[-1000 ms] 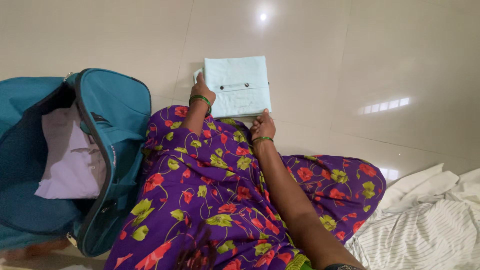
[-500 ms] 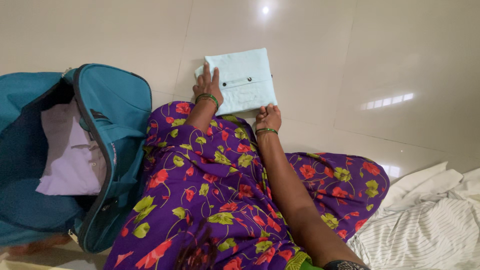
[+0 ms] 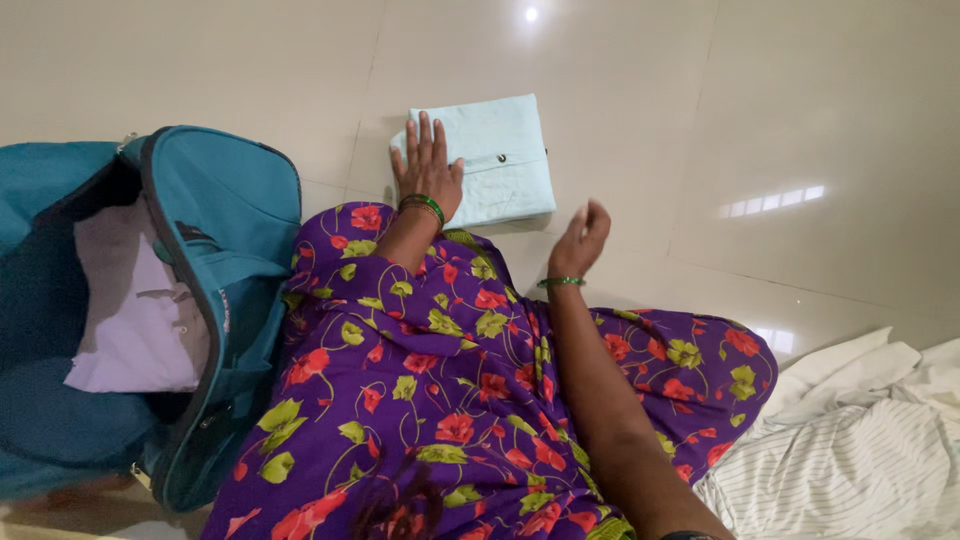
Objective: The person folds a light blue shirt by hand on the floor, smoothing the fabric and folding the sleeves and torso into a compact rectangular shape.
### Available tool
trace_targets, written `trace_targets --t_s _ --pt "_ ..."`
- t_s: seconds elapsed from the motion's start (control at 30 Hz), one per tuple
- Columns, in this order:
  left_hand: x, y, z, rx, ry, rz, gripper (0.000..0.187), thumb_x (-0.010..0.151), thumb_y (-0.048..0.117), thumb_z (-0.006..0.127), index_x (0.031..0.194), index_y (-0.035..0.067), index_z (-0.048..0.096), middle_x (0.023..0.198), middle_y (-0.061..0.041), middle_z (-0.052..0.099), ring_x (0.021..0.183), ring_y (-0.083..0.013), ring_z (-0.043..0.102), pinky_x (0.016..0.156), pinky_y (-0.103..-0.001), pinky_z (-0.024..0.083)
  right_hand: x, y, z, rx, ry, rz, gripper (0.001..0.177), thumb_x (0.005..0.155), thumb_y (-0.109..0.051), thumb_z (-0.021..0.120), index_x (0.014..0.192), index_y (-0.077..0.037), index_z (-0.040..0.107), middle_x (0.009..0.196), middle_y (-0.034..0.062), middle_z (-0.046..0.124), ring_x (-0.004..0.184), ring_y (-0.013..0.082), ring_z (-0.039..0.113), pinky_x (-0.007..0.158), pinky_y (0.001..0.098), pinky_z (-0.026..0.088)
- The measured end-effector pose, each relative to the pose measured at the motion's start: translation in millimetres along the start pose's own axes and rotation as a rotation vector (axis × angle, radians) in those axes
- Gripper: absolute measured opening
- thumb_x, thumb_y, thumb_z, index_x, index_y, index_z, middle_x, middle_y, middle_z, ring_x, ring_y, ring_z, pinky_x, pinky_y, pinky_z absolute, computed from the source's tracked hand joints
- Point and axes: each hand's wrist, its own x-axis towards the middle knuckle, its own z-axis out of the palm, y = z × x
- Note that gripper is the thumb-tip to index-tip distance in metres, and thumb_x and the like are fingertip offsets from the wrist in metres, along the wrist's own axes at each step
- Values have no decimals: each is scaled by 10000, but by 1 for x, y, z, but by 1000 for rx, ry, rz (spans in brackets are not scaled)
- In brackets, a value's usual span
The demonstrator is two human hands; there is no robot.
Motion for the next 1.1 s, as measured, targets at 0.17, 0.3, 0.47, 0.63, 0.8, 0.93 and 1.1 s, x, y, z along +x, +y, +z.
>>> trace_targets --t_s 0.17,0.3,0.47,0.63,0.8,0.93,1.1 --pt "-2 12 -2 -1 -119 157 1292 760 706 726 1646 141 -25 1725 -82 -124 1590 -272 -114 1274 -569 21 34 -69 43 -263 -405 -511 492 1113 -240 463 1566 -55 423 1636 155 432 1570 320 351 1320 445 270" --pt "5 -7 -10 119 -185 231 1625 487 778 867 1650 122 -60 1719 -124 -139 1588 -330 -139 1259 -621 1 50 -95 81 -745 -724 -593 674 1080 -474 324 1631 -96 235 1706 95 196 1576 272 114 1256 521 62" --pt "10 -23 -31 299 -338 241 1642 452 769 884 1649 161 -60 1712 -140 -122 1576 -349 -115 1239 -635 27 48 -87 85 -903 -781 -574 752 1042 -569 306 1643 -133 184 1722 49 147 1584 220 83 1255 555 50" --pt "5 -23 -46 334 -353 252 1572 500 756 876 1647 169 -25 1705 -157 -67 1570 -353 -55 1226 -631 71 49 -72 85 -903 -720 -494 836 1011 -642 353 1645 -122 188 1727 56 154 1593 249 99 1245 593 91" --pt "1 -18 -56 310 -333 231 1502 549 743 868 1644 177 11 1697 -174 -12 1563 -358 6 1214 -627 115 59 -59 90 -860 -750 -436 895 971 -666 414 1637 -115 183 1715 102 132 1572 281 79 1218 611 83" --pt "1 -16 -48 255 -331 201 1446 587 733 861 1642 183 39 1692 -188 32 1558 -362 54 1203 -624 150 94 -39 87 -502 -767 -295 935 927 -533 651 1590 -21 234 1639 195 268 1495 325 275 1197 492 244" --pt "22 -17 6 -77 -93 72 1376 636 721 853 1639 191 75 1684 -205 88 1551 -367 115 1190 -620 194 103 -25 86 -524 -498 28 663 857 -348 838 1339 48 611 1136 212 748 1005 306 707 934 388 549"
